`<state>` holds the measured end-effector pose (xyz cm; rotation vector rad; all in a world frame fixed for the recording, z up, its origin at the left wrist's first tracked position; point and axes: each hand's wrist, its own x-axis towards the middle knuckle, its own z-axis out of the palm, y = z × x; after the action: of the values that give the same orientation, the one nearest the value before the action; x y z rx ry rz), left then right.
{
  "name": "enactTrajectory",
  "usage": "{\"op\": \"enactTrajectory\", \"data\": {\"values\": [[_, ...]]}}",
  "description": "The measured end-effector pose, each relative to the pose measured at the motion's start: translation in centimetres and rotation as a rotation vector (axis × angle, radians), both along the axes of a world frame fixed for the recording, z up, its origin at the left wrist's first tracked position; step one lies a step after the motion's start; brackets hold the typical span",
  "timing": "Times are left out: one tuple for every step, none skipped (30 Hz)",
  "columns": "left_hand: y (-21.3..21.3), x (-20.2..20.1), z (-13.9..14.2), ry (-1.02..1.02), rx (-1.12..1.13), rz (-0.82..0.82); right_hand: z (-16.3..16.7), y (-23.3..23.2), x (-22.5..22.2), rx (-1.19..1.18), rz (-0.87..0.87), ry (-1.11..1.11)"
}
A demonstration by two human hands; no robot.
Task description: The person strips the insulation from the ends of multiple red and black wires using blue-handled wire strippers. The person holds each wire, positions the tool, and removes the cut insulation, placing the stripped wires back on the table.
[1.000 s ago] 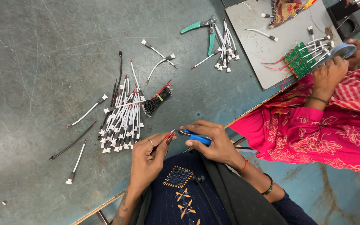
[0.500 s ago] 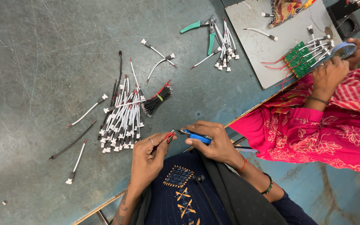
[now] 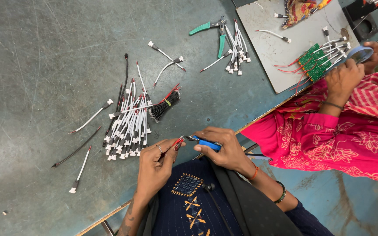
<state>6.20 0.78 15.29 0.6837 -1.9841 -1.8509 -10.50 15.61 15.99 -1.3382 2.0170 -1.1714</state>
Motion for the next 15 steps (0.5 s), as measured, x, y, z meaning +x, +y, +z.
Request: {"op": "enactTrajectory", "data": {"values": [[0.0, 0.01, -0.01, -0.004, -0.002, 0.001, -0.07, 0.04, 0.01, 0.01, -0.005, -0.002], [0.01, 0.01, -0.02, 0.002, 0.002, -0.001, -0.15, 0.08, 0.04, 0.02, -0.011, -0.004], [0.01, 0.01, -0.03, 0.008, 0.006, -0.002, -0.23, 0.12, 0.05, 0.03, -0.016, -0.006], [0.02, 0.0, -0.04, 0.015, 0.01, -0.003, -0.3, 0.16, 0.07, 0.023, -0.019, -0.007], [0.02, 0.0, -0.06, 0.016, 0.01, -0.003, -0.38, 0.21, 0.11, 0.016, -0.022, -0.007], [0.02, -0.01, -0.08, 0.017, 0.01, -0.003, -0.45, 0.27, 0.16, 0.01, -0.024, -0.008], [0.02, -0.01, -0.1, 0.019, 0.01, -0.004, -0.54, 0.27, 0.26, 0.027, -0.047, 0.001], [0.02, -0.02, -0.13, 0.016, 0.011, -0.005, -0.65, 0.24, 0.39, 0.045, -0.069, 0.011], [0.01, -0.03, -0.16, 0.014, 0.012, -0.006, -0.71, 0.23, 0.45, 0.063, -0.092, 0.02], [0.01, -0.03, -0.21, 0.012, 0.013, -0.007, -0.71, 0.28, 0.43, 0.051, -0.091, 0.023], [0.01, -0.01, -0.26, 0.015, 0.03, -0.008, -0.65, 0.36, 0.37, 0.038, -0.091, 0.026], [0.0, 0.01, -0.32, 0.018, 0.046, -0.008, -0.58, 0.4, 0.33, 0.026, -0.09, 0.029], [-0.01, 0.04, -0.38, 0.021, 0.063, -0.009, -0.5, 0.39, 0.26, 0.04, -0.096, 0.033], [-0.03, 0.07, -0.45, 0.024, 0.082, -0.011, -0.38, 0.36, 0.14, 0.053, -0.101, 0.036], [-0.05, 0.1, -0.52, 0.027, 0.102, -0.014, -0.21, 0.35, 0.06, 0.067, -0.107, 0.04]]}}
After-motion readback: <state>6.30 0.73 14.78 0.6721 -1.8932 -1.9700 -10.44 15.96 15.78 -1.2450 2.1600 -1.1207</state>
